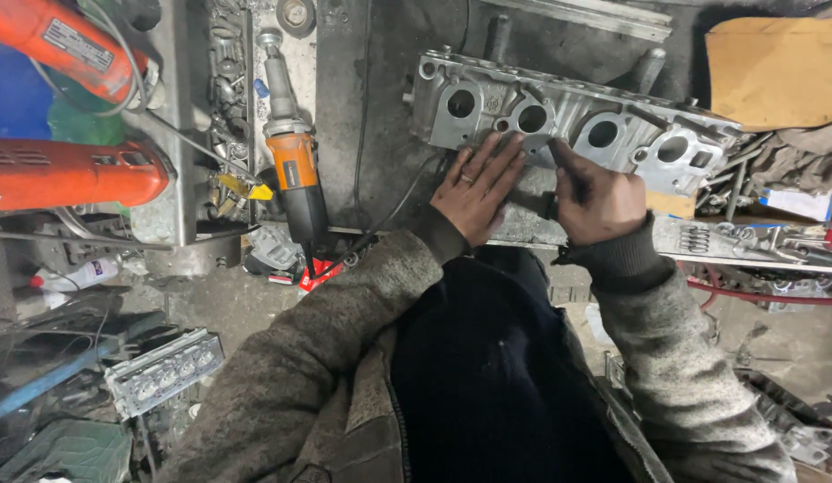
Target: The person uses a black angle grinder over an aluminum engine valve cover on a cluttered workbench, then sets the grinder down and works on the cover's surface by hand, fitting a small piece against it, before picking the grinder back up and grinding the part again.
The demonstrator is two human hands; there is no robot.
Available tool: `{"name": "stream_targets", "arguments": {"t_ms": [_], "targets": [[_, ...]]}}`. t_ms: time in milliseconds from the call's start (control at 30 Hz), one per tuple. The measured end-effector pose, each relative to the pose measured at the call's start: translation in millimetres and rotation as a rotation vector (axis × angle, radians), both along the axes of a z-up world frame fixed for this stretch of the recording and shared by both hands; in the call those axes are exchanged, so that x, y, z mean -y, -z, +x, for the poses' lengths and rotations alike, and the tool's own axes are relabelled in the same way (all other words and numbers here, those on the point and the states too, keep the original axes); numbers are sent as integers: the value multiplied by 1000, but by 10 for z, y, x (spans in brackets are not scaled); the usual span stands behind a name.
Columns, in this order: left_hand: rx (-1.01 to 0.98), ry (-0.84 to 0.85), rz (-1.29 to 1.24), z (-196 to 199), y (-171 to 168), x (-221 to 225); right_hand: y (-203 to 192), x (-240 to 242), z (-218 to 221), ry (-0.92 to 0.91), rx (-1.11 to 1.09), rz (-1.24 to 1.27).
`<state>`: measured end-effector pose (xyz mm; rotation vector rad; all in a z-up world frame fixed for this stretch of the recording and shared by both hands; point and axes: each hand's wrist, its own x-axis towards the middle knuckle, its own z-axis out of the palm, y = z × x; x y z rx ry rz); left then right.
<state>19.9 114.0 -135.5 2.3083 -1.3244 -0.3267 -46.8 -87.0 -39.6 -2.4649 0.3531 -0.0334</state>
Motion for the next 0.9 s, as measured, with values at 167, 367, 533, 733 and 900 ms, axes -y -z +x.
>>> {"name": "stream_targets", "arguments": {"t_ms": [167,367,533,733,900], "targets": [[30,-8,13,24,5,9,44,15,6,-16,45,25],[36,-5,-77,41,-24,-44,272,-69,-78,4,217,-85],[79,-30,-129,-13,71,-30,517,-242,-170,199,257,165],[163,-62,-132,-63,155,14,733,-477,-188,413,311,615],[133,-58,-138,-72,106,-17,875,-569,-163,526,403,975]]}}
